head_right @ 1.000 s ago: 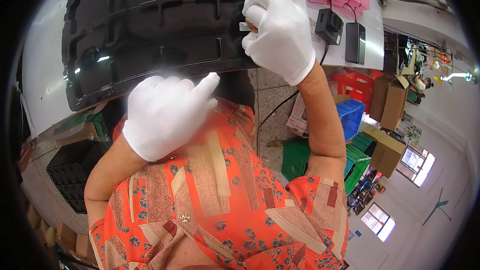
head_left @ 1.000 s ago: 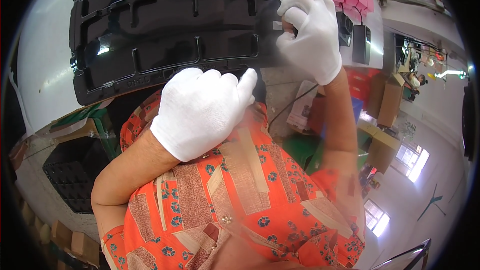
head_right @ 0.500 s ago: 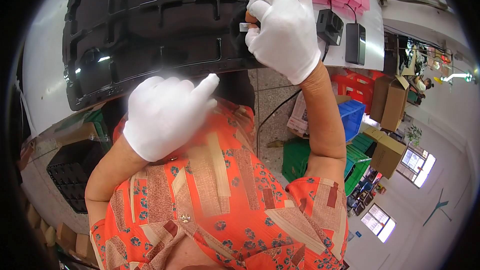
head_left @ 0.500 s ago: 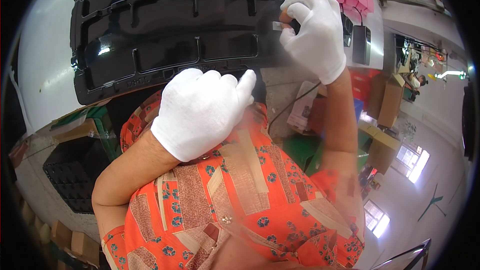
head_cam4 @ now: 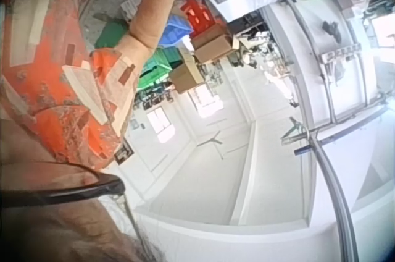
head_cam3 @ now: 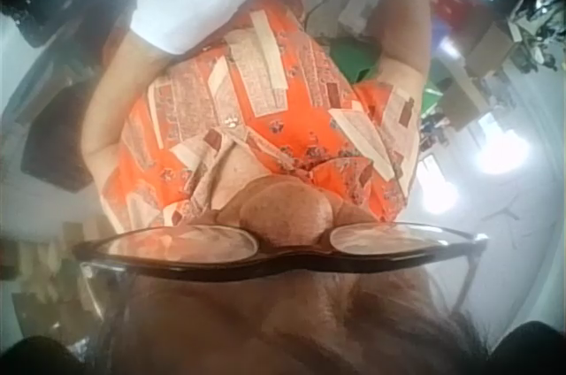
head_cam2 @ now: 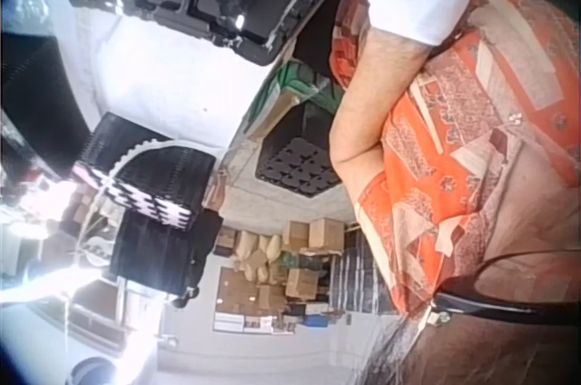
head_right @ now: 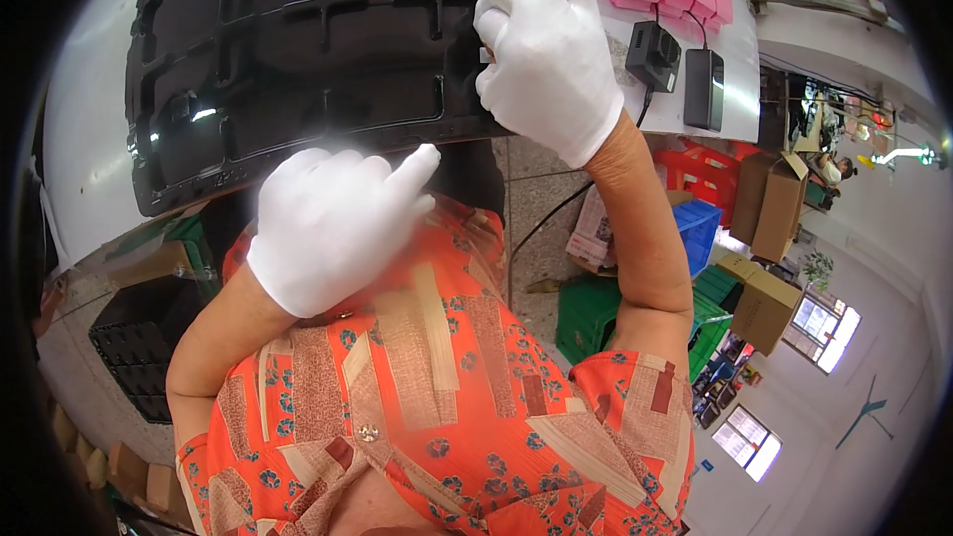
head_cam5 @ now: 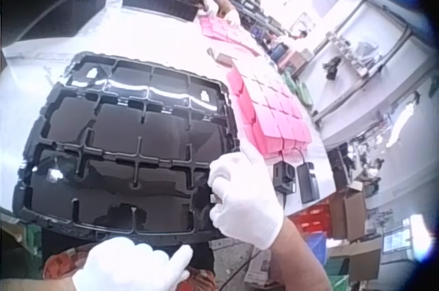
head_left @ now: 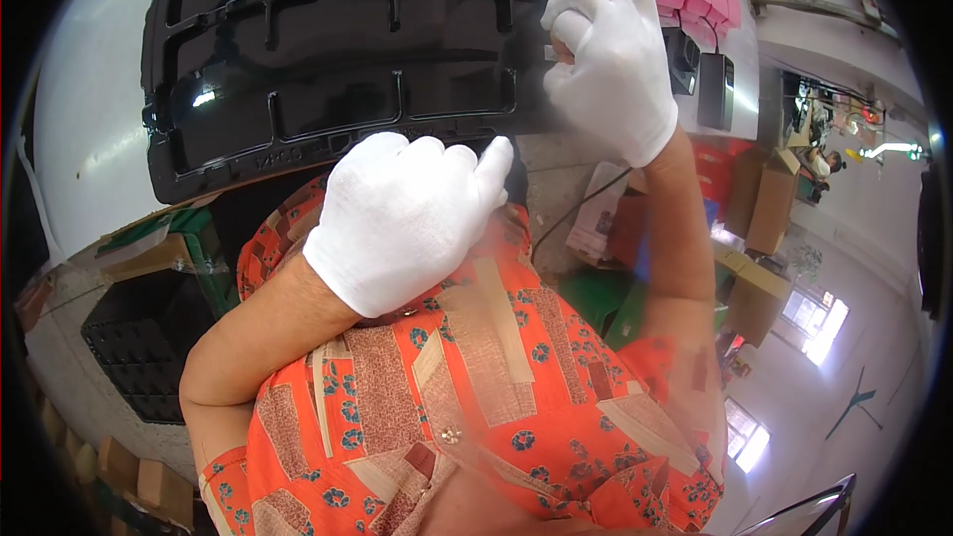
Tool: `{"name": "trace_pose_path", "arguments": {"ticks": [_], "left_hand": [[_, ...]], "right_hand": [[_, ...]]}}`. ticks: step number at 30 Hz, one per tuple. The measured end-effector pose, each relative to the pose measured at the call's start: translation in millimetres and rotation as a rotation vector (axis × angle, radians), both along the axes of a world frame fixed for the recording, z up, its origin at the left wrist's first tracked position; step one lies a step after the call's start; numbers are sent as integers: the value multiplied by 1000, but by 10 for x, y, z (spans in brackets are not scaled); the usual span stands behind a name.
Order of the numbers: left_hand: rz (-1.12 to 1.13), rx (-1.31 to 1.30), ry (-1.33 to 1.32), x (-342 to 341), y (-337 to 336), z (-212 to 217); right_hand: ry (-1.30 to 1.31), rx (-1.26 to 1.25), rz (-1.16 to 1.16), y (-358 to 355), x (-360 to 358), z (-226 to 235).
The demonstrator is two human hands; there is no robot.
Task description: The person assembles protective packaging by applying white adhesive strips to a black plastic tray, then placing a pink foam insert into the tray by hand.
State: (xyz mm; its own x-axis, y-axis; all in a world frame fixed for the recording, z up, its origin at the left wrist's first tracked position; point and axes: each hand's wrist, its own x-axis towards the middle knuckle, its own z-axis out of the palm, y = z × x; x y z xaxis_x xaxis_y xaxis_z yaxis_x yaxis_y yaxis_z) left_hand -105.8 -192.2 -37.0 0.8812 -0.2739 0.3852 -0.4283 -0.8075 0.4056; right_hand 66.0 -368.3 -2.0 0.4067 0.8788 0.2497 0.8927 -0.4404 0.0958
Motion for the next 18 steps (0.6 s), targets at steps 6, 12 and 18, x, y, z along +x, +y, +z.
{"name": "trace_pose_path", "arguments": {"ticks": [6, 12, 18], "left_hand": [[-7, 14, 17, -1, 4, 16], [-8, -10, 4, -8, 2, -8], [-9, -2, -3, -5, 6, -6]], "right_hand": [[16, 127, 55, -151, 62, -103], [14, 183, -8, -208, 24, -95], [30, 164, -22, -202, 100, -84]]}}
